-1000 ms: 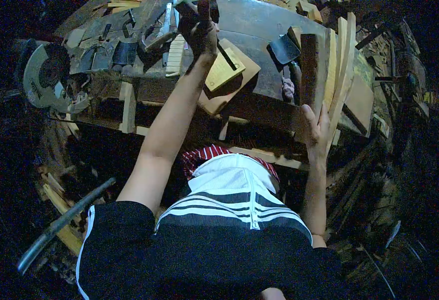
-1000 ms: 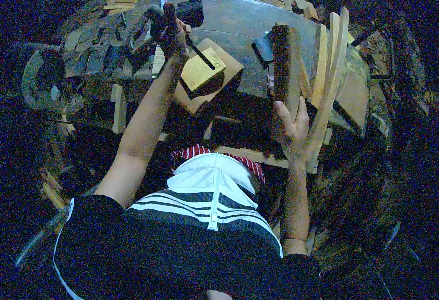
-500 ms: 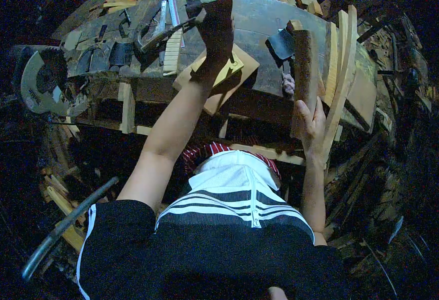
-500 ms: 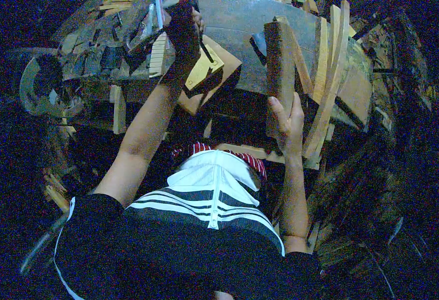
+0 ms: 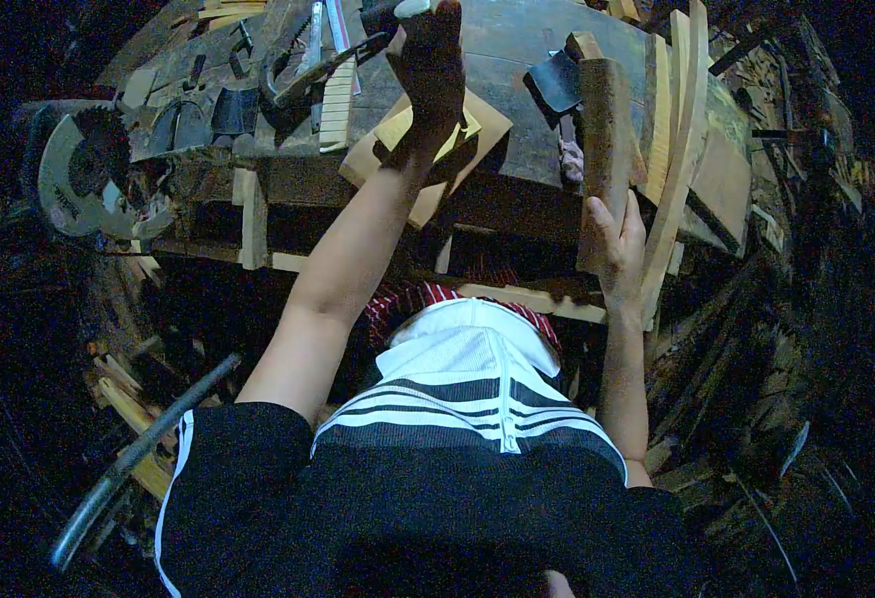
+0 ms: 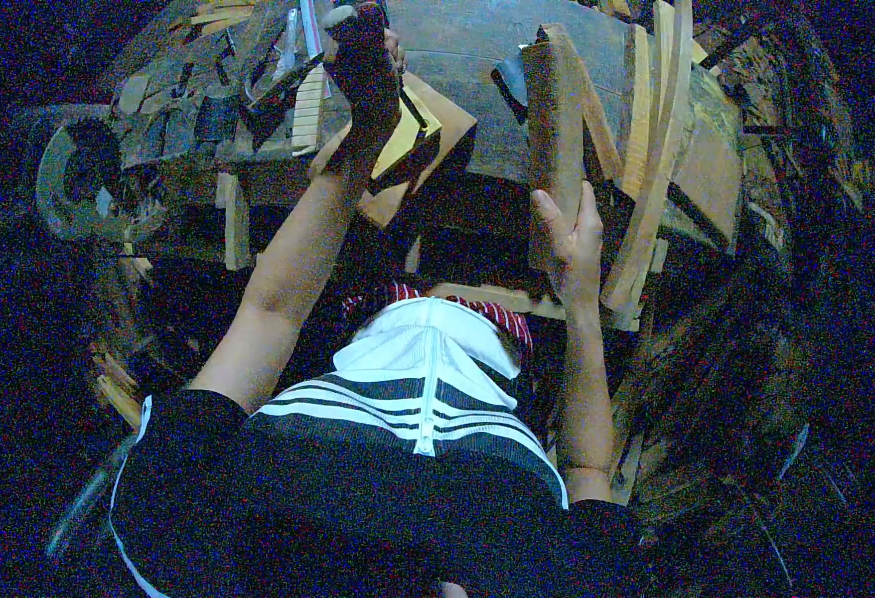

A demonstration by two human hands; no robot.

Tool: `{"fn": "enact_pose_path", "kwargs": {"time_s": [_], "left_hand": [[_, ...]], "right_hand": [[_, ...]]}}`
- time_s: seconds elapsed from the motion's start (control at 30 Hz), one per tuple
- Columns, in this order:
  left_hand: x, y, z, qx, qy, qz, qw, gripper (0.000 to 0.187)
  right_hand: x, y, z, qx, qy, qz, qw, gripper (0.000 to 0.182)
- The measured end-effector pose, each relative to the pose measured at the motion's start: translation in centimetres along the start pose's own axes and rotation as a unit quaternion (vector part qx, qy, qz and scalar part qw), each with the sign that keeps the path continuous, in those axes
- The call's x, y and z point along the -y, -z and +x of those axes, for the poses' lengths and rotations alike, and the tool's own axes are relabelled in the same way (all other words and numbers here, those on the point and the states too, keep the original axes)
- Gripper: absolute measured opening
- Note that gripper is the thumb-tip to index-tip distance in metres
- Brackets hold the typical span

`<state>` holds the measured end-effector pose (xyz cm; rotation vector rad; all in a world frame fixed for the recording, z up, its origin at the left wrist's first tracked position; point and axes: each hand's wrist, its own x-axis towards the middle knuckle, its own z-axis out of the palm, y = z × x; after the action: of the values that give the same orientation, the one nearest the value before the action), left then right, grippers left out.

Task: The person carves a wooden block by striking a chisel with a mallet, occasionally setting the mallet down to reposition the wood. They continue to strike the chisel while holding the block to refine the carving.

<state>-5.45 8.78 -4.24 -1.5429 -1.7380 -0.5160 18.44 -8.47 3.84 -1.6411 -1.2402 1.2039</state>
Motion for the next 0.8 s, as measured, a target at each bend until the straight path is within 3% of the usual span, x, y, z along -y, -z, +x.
{"fn": "enact_pose_path", "kwargs": {"time_s": [0.1, 0.2, 0.27, 0.33, 0.4, 0.43, 0.53, 0.67, 0.7, 0.73, 0.8], "left_hand": [[-0.1, 2.0, 1.4, -0.053, -0.030, 0.131, 0.989, 0.031], [-2.0, 4.7, 0.6, -0.059, 0.068, -0.211, 0.973, 0.022], [-3.0, 5.5, -0.2, -0.077, 0.078, -0.425, 0.899, 0.019], [-3.9, 6.8, -1.1, -0.036, 0.040, -0.384, 0.922, 0.022], [-5.5, 9.9, -0.9, 0.046, 0.227, -0.596, 0.769, 0.026], [-6.2, 9.5, -1.3, 0.045, 0.229, -0.595, 0.769, 0.026], [-7.0, 8.7, -2.2, 0.058, 0.216, -0.730, 0.646, 0.019], [-7.6, 8.3, -2.5, 0.033, 0.204, -0.743, 0.636, 0.017], [-7.4, 8.4, -2.3, 0.027, 0.179, -0.720, 0.670, 0.015], [-7.1, 8.7, -2.3, 0.023, 0.153, -0.695, 0.702, 0.015], [-6.8, 9.2, -2.3, 0.051, 0.166, -0.694, 0.699, 0.014]], "right_hand": [[0.1, -0.3, -0.1, -0.003, 0.015, 0.014, 1.000, 0.039], [0.6, -0.4, -0.2, -0.001, 0.015, 0.018, 1.000, 0.038], [1.0, -0.4, -0.1, 0.006, 0.008, 0.012, 1.000, 0.038], [1.4, -0.5, 0.0, -0.016, 0.057, -0.029, 0.998, 0.038], [1.4, -0.3, 0.2, -0.019, 0.065, -0.039, 0.997, 0.038], [1.4, -0.2, 0.3, -0.023, 0.070, -0.047, 0.996, 0.039], [1.7, -0.1, 0.3, -0.022, 0.058, -0.029, 0.998, 0.042], [2.0, 0.7, 0.7, -0.019, 0.052, -0.034, 0.998, 0.049], [2.5, 1.3, 1.0, -0.065, 0.042, -0.033, 0.996, 0.049], [2.9, 2.3, 1.2, -0.094, 0.065, 0.003, 0.993, 0.049], [4.5, 3.9, 0.5, -0.072, 0.147, 0.101, 0.981, 0.048]]}}
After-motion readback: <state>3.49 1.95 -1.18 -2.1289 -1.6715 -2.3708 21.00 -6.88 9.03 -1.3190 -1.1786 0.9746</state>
